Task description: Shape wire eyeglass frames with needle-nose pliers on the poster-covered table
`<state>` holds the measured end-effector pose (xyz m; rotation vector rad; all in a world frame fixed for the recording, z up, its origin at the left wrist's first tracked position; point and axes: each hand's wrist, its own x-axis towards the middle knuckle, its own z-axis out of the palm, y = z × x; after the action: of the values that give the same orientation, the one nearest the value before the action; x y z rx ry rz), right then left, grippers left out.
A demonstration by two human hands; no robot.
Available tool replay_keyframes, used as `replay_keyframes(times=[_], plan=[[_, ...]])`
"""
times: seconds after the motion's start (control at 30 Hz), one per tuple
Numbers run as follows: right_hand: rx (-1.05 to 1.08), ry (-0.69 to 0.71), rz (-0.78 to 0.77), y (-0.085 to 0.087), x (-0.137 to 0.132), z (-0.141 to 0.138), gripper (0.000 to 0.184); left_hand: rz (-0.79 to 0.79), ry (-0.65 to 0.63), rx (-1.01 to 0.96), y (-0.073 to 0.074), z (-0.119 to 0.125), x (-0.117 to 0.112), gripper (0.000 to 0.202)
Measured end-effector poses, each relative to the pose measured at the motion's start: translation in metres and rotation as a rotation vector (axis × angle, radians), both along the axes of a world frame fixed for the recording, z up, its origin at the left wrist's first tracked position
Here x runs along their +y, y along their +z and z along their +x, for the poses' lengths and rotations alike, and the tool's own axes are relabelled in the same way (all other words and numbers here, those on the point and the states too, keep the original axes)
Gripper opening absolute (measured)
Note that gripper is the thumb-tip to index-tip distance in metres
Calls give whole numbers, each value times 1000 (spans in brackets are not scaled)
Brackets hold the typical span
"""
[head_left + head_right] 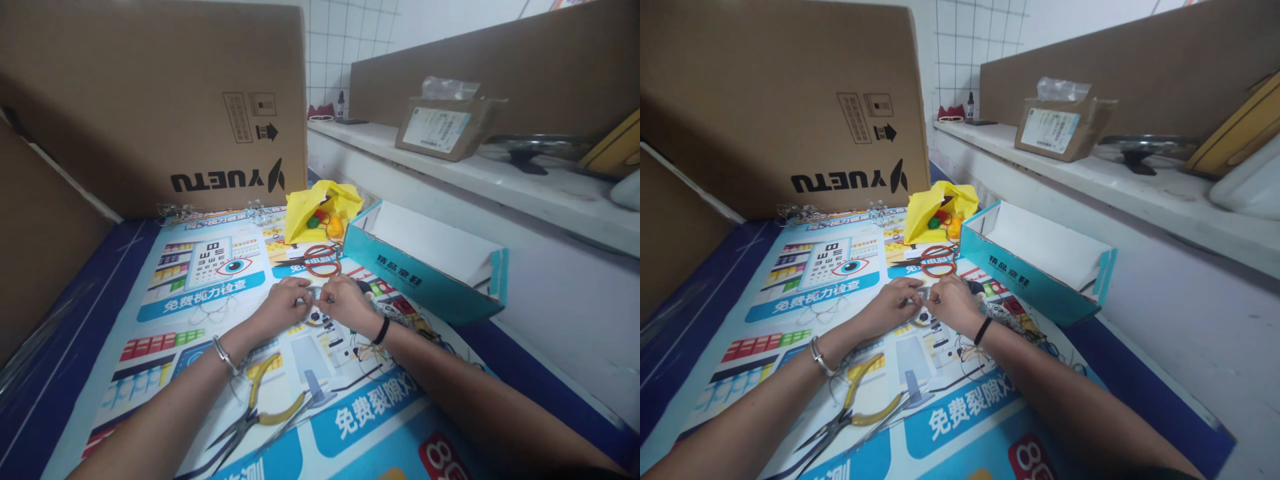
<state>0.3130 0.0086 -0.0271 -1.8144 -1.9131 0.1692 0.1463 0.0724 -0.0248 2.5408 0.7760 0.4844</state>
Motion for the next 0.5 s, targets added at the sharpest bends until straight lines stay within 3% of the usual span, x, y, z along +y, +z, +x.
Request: replay_keyframes(times=[0.5], plan=[[34,-15,18,0,2,-1,13,-20,17,-31,-3,0,3,16]])
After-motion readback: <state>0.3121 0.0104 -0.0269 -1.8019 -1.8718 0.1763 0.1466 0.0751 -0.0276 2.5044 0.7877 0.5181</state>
